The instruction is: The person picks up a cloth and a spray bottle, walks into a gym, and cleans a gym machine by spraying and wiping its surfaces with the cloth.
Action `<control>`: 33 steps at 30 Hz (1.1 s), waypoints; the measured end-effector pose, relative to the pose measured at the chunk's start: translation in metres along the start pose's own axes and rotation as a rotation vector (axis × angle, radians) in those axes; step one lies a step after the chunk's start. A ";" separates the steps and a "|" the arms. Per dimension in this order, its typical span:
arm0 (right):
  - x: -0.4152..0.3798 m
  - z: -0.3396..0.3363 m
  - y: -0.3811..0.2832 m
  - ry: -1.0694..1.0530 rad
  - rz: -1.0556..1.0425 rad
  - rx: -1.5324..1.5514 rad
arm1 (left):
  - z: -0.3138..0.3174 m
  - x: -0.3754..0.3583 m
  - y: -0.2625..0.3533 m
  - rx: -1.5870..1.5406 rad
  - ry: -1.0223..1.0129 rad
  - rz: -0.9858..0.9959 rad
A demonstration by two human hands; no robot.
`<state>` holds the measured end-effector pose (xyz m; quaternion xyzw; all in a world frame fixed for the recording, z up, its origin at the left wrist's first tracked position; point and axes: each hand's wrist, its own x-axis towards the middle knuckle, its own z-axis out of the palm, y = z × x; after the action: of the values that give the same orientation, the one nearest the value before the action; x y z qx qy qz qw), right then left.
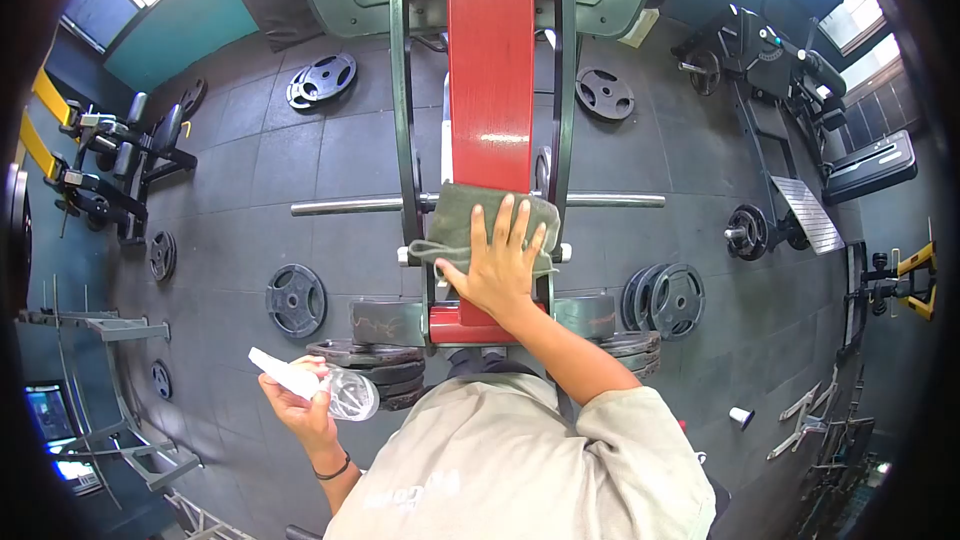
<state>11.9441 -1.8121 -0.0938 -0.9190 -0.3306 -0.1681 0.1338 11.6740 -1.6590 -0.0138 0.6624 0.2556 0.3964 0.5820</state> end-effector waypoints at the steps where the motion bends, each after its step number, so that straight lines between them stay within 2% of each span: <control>1: 0.015 -0.004 -0.004 0.026 0.032 0.014 | 0.004 0.000 0.003 -0.011 0.005 -0.022; 4: 0.091 -0.019 -0.006 0.180 0.148 -0.032 | 0.006 0.003 0.014 -0.004 -0.004 -0.052; 9: 0.293 -0.053 0.018 0.466 0.404 0.139 | 0.005 -0.001 0.034 0.082 -0.006 0.032; 10: 0.330 -0.071 0.026 0.376 0.477 0.245 | 0.005 -0.004 0.040 0.121 0.012 0.026; 11: 0.357 -0.087 0.032 0.407 0.548 0.236 | 0.002 -0.009 0.043 0.142 0.026 0.028; 13: 0.394 -0.124 0.052 0.175 0.649 0.498 | -0.004 -0.020 0.047 0.186 0.057 0.027; 16: 0.412 -0.104 0.104 -0.050 0.408 0.733 | -0.011 -0.037 0.051 0.209 0.055 -0.036; 17: 0.400 -0.101 0.112 -0.142 0.321 0.827 | -0.014 -0.043 0.052 0.212 0.065 -0.068; 18: 0.379 -0.092 0.116 -0.231 0.277 1.072 | -0.017 -0.045 0.051 0.202 0.033 -0.047; 20: 0.318 -0.080 0.106 -0.126 0.327 1.112 | -0.019 -0.042 0.049 0.210 0.020 -0.051; 22: 0.277 -0.013 0.112 -0.005 0.310 1.146 | -0.019 -0.038 0.049 0.206 -0.012 -0.050; 24: 0.194 -0.014 0.095 0.030 0.354 1.011 | -0.013 -0.026 0.046 0.181 -0.073 -0.026; 26: 0.125 -0.014 0.068 0.161 0.369 0.638 | -0.006 -0.016 0.045 0.182 -0.146 0.009; 28: 0.048 -0.002 0.050 0.164 0.389 0.774 | 0.002 -0.002 0.041 0.177 -0.229 0.042; 30: -0.022 0.007 0.043 0.049 0.450 0.869 | 0.018 0.003 0.045 0.144 -0.227 0.003; 31: -0.058 0.018 0.038 0.010 0.501 0.842 | 0.022 0.005 0.043 0.132 -0.255 0.003; 33: -0.109 0.025 0.031 0.038 0.426 0.730 | 0.025 0.010 0.039 0.107 -0.306 0.012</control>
<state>11.8912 -1.8878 -0.1645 -0.8559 -0.1686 -0.0257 0.4882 11.6954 -1.6723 0.0260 0.7468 0.1806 0.2800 0.5756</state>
